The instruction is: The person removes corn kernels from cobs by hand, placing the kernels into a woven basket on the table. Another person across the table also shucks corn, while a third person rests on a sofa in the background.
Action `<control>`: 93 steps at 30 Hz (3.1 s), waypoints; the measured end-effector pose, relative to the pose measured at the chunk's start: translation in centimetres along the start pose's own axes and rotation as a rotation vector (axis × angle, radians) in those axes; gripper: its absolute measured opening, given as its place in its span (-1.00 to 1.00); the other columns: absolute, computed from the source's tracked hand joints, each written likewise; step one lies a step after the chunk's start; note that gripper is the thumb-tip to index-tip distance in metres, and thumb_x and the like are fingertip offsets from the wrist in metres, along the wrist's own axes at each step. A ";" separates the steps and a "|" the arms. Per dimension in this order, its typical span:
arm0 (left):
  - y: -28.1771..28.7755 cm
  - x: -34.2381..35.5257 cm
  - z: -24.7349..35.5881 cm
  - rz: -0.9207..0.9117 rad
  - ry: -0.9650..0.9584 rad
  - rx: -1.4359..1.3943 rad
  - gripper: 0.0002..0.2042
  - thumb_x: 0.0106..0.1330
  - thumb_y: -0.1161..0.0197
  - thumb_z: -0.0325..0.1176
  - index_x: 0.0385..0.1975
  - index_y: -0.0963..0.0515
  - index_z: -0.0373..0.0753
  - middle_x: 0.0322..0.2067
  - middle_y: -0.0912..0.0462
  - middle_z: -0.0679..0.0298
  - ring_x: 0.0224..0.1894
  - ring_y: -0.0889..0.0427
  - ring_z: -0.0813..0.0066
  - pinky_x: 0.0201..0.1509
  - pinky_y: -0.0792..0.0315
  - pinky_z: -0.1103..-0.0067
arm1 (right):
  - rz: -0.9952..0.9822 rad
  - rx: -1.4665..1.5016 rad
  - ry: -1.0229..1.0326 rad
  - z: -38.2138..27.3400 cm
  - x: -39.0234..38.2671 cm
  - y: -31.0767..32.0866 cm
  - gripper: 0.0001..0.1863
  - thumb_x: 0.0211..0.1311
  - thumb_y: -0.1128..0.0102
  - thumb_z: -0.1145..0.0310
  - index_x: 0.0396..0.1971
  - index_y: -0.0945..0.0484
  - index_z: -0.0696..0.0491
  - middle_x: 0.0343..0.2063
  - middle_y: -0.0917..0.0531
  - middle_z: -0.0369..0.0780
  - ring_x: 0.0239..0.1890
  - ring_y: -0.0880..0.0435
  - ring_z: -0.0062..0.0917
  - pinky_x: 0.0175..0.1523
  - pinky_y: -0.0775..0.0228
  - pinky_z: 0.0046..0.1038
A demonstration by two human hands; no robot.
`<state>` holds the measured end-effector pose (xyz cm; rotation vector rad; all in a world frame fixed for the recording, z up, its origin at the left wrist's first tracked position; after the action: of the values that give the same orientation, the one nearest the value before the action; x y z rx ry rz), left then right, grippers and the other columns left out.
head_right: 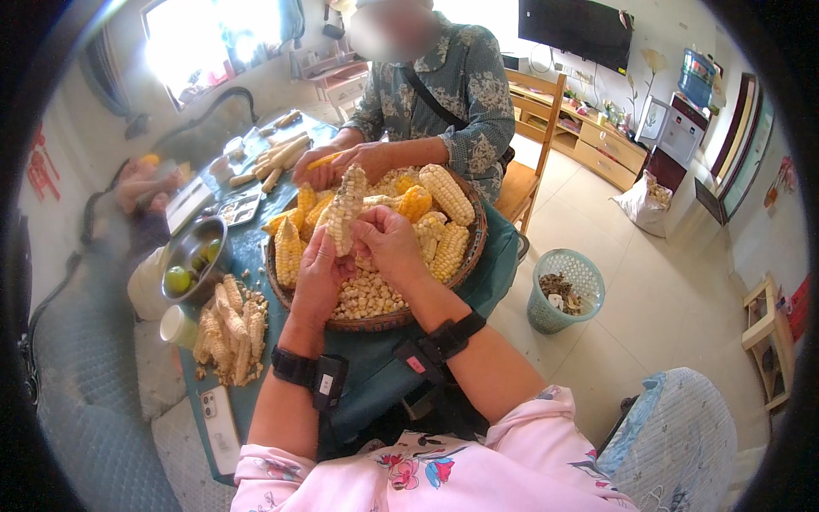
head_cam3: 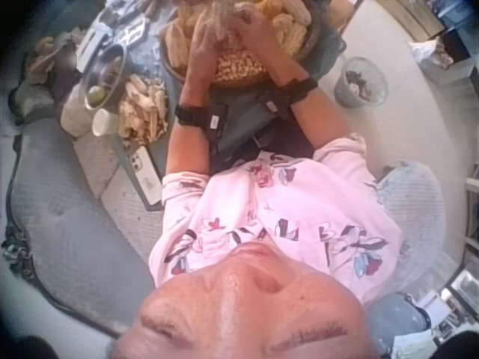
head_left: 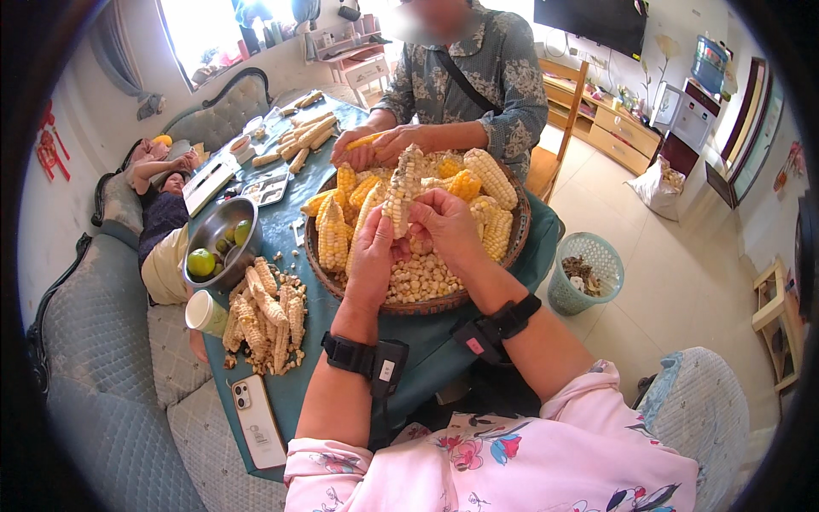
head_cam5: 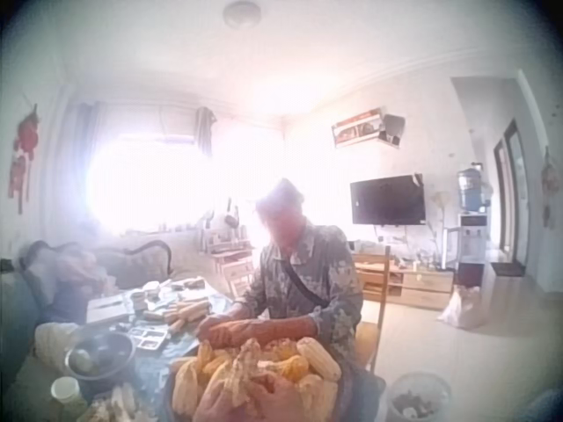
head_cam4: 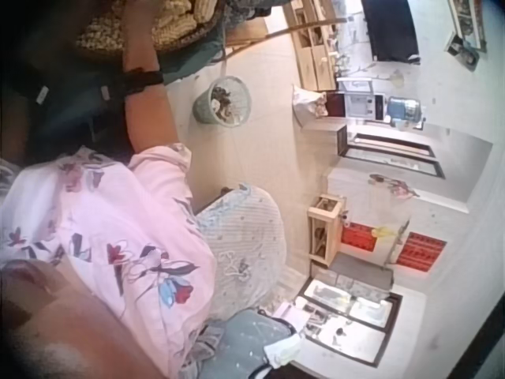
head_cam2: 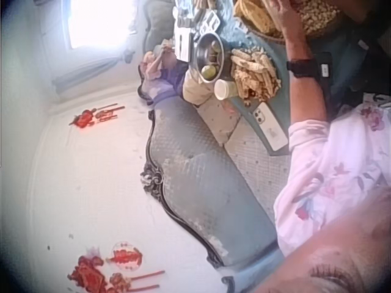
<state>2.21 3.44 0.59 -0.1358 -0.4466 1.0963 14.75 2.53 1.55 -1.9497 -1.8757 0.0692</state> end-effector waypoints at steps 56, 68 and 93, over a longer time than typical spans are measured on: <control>1.1 0.2 0.1 0.057 0.015 -0.249 -0.67 0.38 0.17 -0.12 -0.10 -0.33 -0.25 -0.45 -0.47 0.29 -0.53 -0.40 0.61 -0.46 -0.33 0.67 | 0.096 -0.351 0.266 -0.3 0.0 0.4 -0.85 0.19 -0.01 0.39 -0.29 -0.41 0.12 -0.65 -0.42 -0.32 -0.60 -0.40 -0.66 -0.49 -0.26 -0.59; 1.2 0.3 -0.4 0.089 0.014 -0.320 -0.72 0.37 0.09 -0.21 -0.05 -0.35 -0.24 -0.42 -0.50 0.33 -0.48 -0.43 0.67 -0.43 -0.36 0.71 | -0.100 -0.366 0.102 -1.5 -1.2 -1.6 -0.80 0.20 -0.03 0.30 -0.46 -0.46 0.14 -0.63 -0.46 -0.34 -0.56 -0.40 -0.65 -0.42 -0.30 -0.53; 0.5 0.0 0.0 0.047 0.044 -0.172 -0.60 0.39 0.13 -0.19 0.11 -0.28 -0.30 -0.18 -0.49 0.35 -0.29 -0.44 0.71 -0.34 -0.38 0.72 | -0.201 -0.580 0.164 -1.3 -1.4 -1.6 -0.60 0.23 0.08 0.14 -0.37 -0.44 0.25 -0.47 -0.54 0.00 -0.39 -0.54 -0.23 -0.30 -0.34 -0.34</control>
<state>1.80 3.63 0.43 -0.3229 -0.4999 1.0979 13.55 0.82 2.89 -2.0109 -2.1236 -0.7478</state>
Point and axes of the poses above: each hand's wrist, its own x-axis towards the middle knuckle, its own y-axis out of the back of the hand, z = x × y, the point moved 3 cm from there along x, towards the middle knuckle
